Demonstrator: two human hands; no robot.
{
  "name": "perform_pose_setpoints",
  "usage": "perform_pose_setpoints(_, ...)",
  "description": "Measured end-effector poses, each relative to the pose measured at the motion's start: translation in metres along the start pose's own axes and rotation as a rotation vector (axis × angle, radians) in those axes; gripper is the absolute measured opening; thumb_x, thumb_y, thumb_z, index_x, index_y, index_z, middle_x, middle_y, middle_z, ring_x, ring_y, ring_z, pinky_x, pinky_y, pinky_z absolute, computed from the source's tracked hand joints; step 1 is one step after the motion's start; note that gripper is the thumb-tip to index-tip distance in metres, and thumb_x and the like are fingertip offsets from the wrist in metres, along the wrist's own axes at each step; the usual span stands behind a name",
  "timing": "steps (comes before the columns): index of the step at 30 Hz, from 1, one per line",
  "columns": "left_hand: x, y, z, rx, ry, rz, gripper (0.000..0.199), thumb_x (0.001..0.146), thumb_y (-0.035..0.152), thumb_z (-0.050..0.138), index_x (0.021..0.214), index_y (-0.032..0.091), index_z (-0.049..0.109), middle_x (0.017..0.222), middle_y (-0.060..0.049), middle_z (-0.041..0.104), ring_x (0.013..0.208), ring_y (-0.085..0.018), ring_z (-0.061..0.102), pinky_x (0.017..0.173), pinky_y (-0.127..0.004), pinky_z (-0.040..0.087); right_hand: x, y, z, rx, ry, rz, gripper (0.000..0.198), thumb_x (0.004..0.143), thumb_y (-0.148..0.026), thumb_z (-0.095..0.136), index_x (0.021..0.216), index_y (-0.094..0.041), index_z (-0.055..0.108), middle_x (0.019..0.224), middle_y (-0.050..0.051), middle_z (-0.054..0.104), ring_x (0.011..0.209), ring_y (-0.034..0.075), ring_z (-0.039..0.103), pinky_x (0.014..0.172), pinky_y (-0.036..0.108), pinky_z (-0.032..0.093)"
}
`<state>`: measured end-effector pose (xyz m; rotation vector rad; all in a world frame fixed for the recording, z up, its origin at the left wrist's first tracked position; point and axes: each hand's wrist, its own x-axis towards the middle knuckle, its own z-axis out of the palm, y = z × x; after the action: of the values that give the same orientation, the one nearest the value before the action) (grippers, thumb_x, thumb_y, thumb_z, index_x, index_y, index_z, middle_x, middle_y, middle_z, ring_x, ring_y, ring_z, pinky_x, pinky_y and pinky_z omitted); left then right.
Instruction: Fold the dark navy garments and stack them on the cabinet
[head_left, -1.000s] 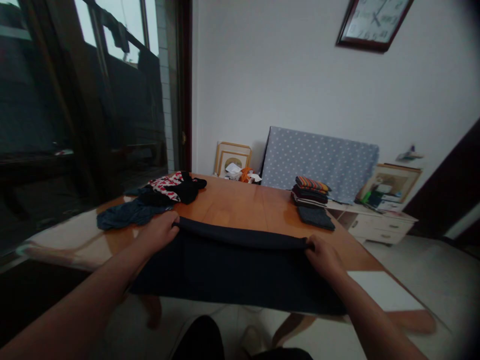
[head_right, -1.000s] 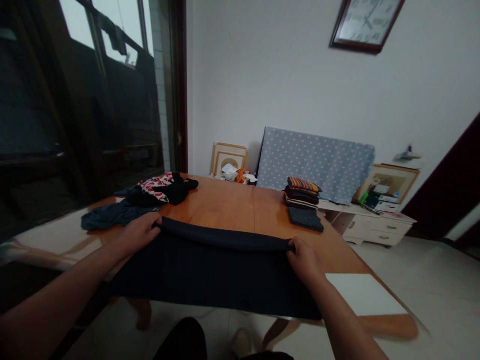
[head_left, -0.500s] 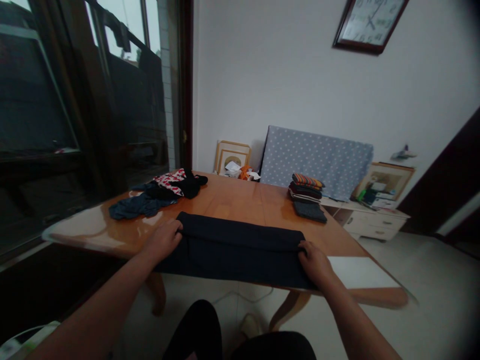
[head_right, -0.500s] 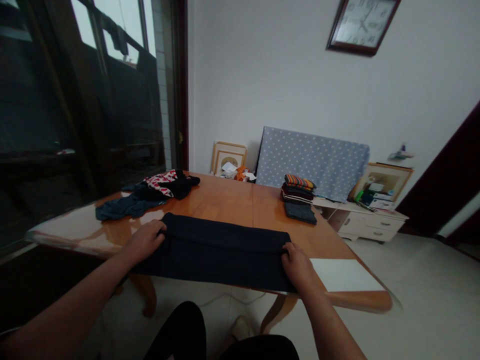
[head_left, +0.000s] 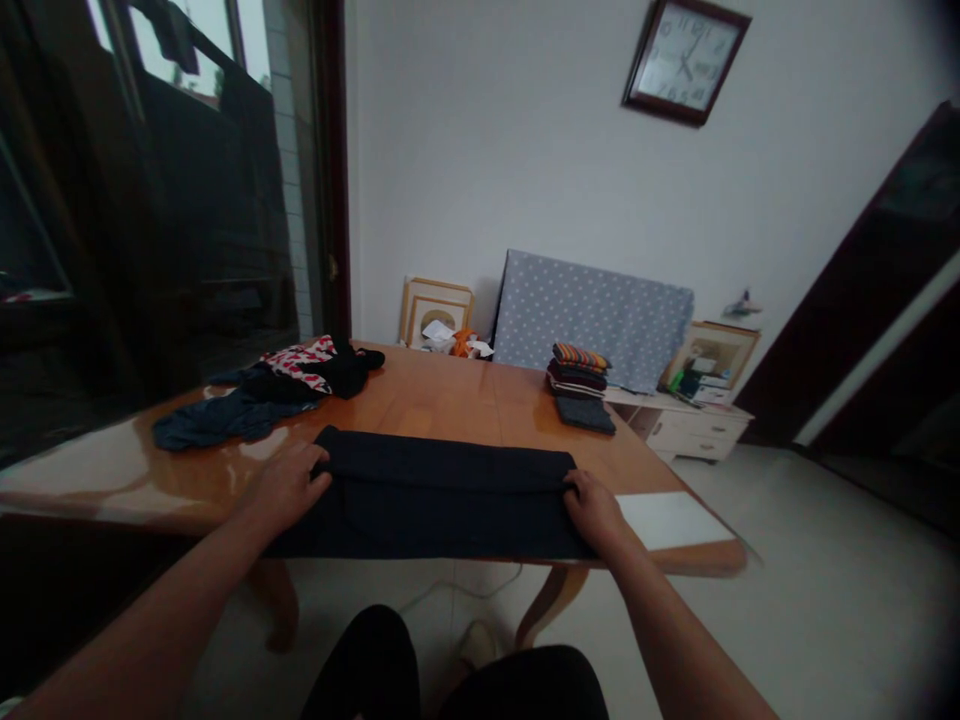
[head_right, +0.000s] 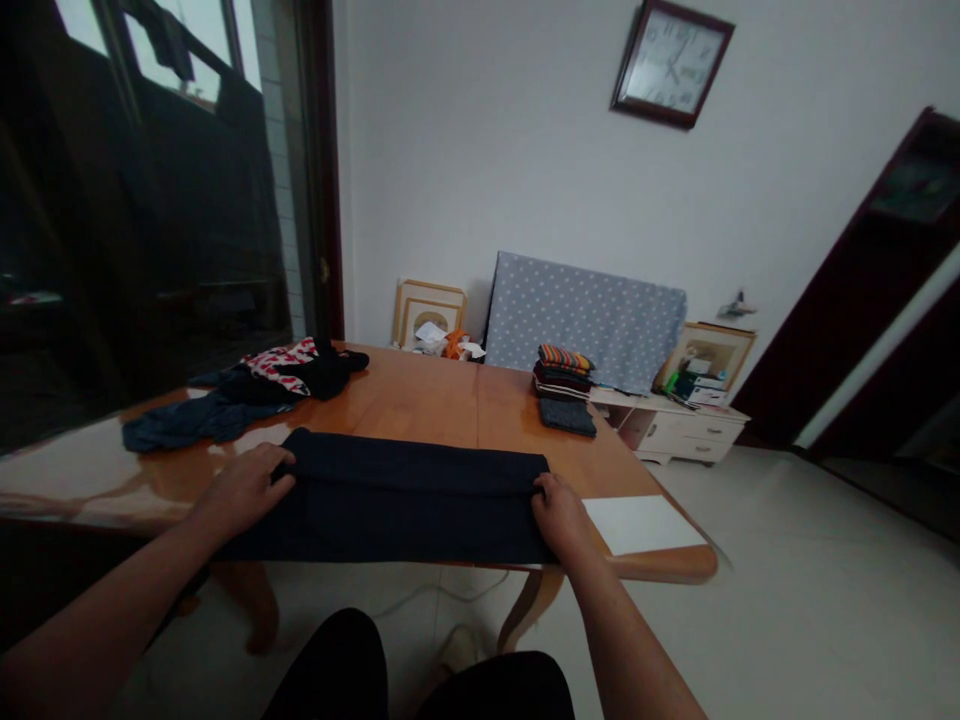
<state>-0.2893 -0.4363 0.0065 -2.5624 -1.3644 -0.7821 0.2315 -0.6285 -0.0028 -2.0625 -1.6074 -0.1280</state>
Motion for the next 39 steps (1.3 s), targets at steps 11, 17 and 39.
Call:
perform_pose_setpoints(11, -0.001, 0.009, -0.005, 0.007, -0.027, -0.052, 0.024, 0.081, 0.035, 0.053, 0.097, 0.021, 0.063, 0.101, -0.009, 0.064, 0.099, -0.027, 0.060, 0.090, -0.037, 0.045, 0.000, 0.004, 0.002, -0.011, -0.015, 0.006, 0.036, 0.082, -0.014, 0.050, 0.115, -0.018, 0.064, 0.113, 0.010, 0.068, 0.109, 0.024, 0.061, 0.095, 0.033, 0.044)
perform_pose_setpoints(17, -0.001, 0.006, -0.003, 0.031, -0.043, -0.042, 0.022, 0.082, 0.036, 0.053, 0.095, 0.021, 0.063, 0.100, -0.009, 0.065, 0.099, -0.028, 0.060, 0.090, -0.038, 0.045, 0.000, 0.004, 0.001, 0.011, -0.023, 0.000, 0.035, 0.082, -0.015, 0.049, 0.114, -0.019, 0.064, 0.114, 0.010, 0.068, 0.110, 0.024, 0.061, 0.096, 0.034, 0.044)
perform_pose_setpoints(39, 0.036, 0.007, -0.024, -0.376, -0.076, -0.302, 0.045, 0.090, 0.057, 0.042, 0.088, 0.021, 0.069, 0.096, -0.006, 0.072, 0.098, -0.025, 0.064, 0.089, -0.034, 0.047, 0.022, 0.018, -0.009, 0.171, -0.136, 0.059, 0.028, 0.086, -0.038, 0.054, 0.104, -0.025, 0.071, 0.110, 0.007, 0.072, 0.104, 0.026, 0.066, 0.096, 0.041, 0.048)
